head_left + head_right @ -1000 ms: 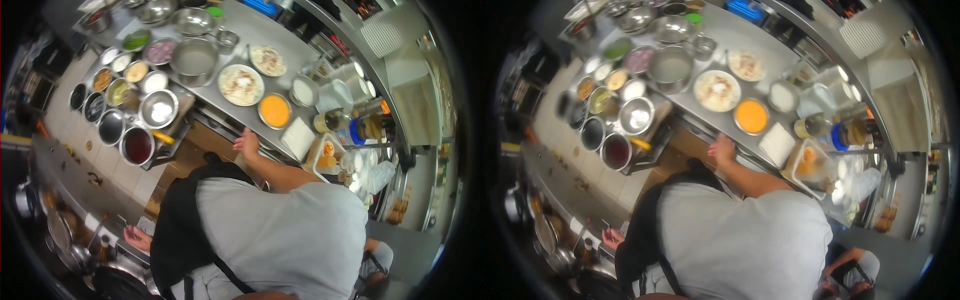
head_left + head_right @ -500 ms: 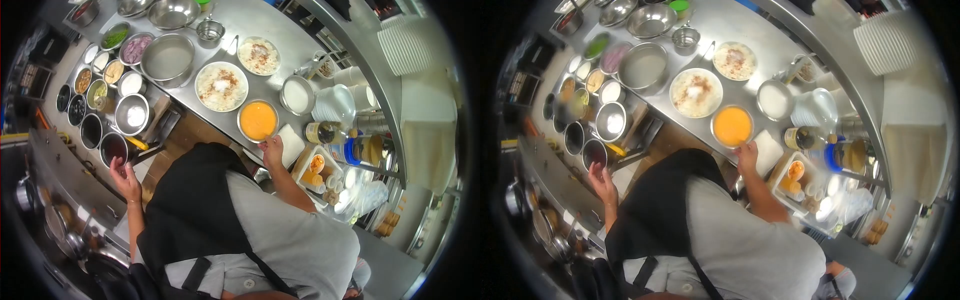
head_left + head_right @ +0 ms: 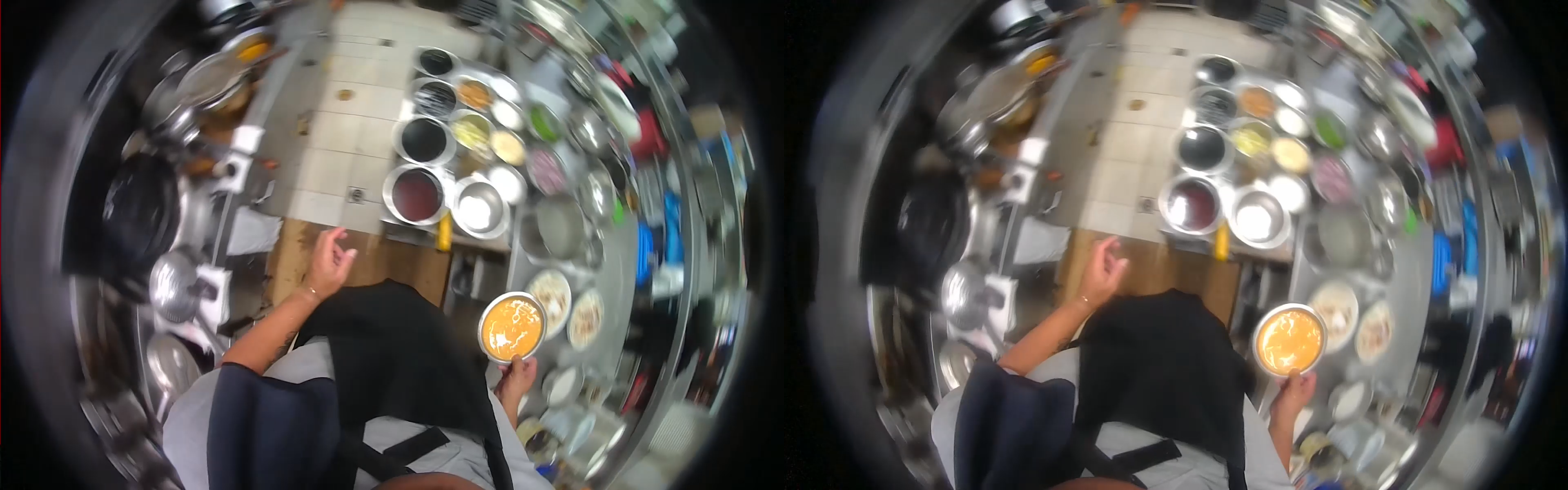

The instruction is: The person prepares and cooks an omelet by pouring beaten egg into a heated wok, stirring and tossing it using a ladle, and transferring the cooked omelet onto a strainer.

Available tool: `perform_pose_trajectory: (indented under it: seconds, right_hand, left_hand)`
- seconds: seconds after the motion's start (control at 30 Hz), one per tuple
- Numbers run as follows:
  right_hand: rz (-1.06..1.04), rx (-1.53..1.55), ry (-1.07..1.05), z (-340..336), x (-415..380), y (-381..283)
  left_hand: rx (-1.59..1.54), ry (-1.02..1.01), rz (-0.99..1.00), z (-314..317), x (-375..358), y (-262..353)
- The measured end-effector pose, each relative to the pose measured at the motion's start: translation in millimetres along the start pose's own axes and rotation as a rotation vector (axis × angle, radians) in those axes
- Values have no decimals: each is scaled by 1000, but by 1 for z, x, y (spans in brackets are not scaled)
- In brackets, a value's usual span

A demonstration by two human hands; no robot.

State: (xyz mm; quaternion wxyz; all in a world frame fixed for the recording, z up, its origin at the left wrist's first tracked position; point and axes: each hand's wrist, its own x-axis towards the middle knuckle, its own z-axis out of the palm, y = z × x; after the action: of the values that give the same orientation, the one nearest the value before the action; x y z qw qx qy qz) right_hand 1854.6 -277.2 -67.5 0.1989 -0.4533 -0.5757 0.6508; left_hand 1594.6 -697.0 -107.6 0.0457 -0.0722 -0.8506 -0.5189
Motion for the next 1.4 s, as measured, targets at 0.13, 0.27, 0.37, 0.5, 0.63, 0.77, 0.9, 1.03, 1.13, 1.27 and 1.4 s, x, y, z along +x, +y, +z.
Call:
perform_pose_trajectory:
  seconds: [0.13, 0.27, 0.37, 0.5, 0.63, 0.77, 0.9, 1.03, 1.13, 1.27, 1.4]
  right_hand:
    - [-50, -61, -346, 131, -10, -47]
    - [-70, -116, -683, 291, -37, -74]
    - [-69, -174, -953, 417, -72, -71]
    - [-23, -127, -1282, 590, -151, -52]
    - [-6, -205, -1617, 724, -248, -31]
    - [30, -247, -1706, 845, -327, 23]
    - [94, -339, -1801, 928, -395, 70]
    - [8, -430, -1845, 1001, -434, 129]
    - [-58, -558, -1903, 1030, -460, 144]
    - [-239, -668, -1934, 1070, -471, 172]
    - [-314, -634, -1910, 1066, -486, 157]
  left_hand:
    - [6, 191, -83, -93, -37, -29]
    - [58, 425, -143, -189, -82, -63]
    - [75, 614, -200, -243, -118, -88]
    - [92, 880, -313, -283, -162, -119]
    - [-38, 1088, -451, -295, -198, -128]
    - [-72, 1270, -503, -294, -220, -124]
    - [-8, 1505, -623, -276, -232, -112]
    - [150, 1718, -715, -250, -231, -100]
    - [152, 1974, -798, -220, -225, -96]
    - [131, 2205, -907, -202, -182, -65]
    - [217, 2211, -977, -185, -159, -58]
